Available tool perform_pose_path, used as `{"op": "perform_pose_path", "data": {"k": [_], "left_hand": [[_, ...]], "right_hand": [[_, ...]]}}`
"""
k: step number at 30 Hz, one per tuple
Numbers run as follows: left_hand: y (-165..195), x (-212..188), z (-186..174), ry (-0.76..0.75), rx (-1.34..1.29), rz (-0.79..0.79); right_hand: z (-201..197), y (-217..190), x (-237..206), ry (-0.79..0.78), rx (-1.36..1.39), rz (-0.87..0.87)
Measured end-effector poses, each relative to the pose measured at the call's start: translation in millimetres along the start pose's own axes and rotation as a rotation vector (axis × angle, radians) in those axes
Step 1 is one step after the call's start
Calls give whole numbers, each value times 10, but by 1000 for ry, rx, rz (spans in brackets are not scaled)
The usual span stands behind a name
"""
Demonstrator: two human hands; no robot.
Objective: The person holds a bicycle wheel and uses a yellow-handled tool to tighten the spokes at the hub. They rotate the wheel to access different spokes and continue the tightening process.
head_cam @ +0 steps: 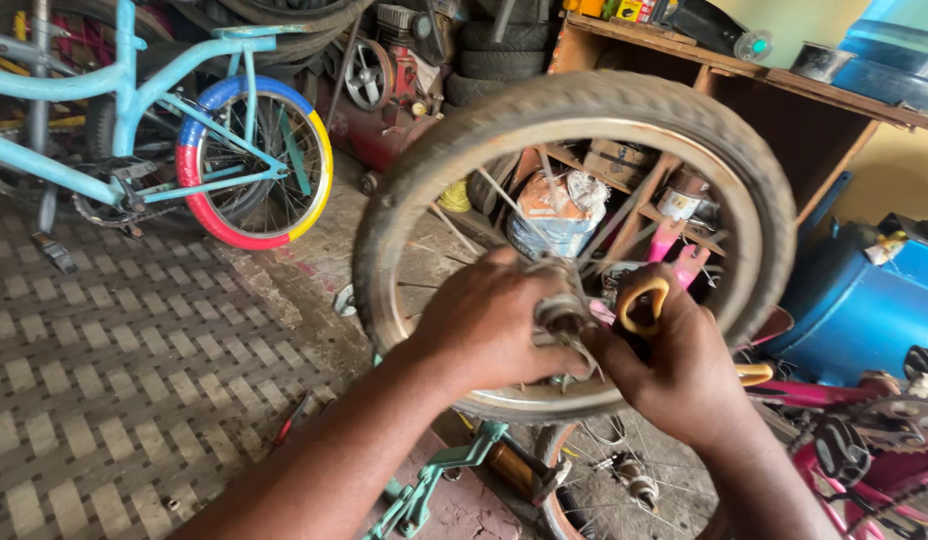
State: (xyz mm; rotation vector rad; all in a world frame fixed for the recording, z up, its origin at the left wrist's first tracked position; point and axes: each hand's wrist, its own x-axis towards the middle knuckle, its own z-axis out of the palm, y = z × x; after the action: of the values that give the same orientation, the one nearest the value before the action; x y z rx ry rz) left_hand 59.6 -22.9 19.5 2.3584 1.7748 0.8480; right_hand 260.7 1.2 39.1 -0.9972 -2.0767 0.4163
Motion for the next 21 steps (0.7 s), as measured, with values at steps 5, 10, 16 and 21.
{"op": "perform_pose_path", "data": {"k": [5, 10, 16, 21], "left_hand": [[-28, -24, -11, 177, -1, 87], [4, 13, 27, 184, 14, 140], [19, -25, 7, 169, 26, 129], [16, -18, 17, 119, -23, 86]], "right_hand": [[-66, -10, 5, 135, -196, -12], [-62, -15, 19, 89, -363, 22], [-30, 97, -4, 23, -45, -87], [-56, 89, -25, 67, -210, -47]]}}
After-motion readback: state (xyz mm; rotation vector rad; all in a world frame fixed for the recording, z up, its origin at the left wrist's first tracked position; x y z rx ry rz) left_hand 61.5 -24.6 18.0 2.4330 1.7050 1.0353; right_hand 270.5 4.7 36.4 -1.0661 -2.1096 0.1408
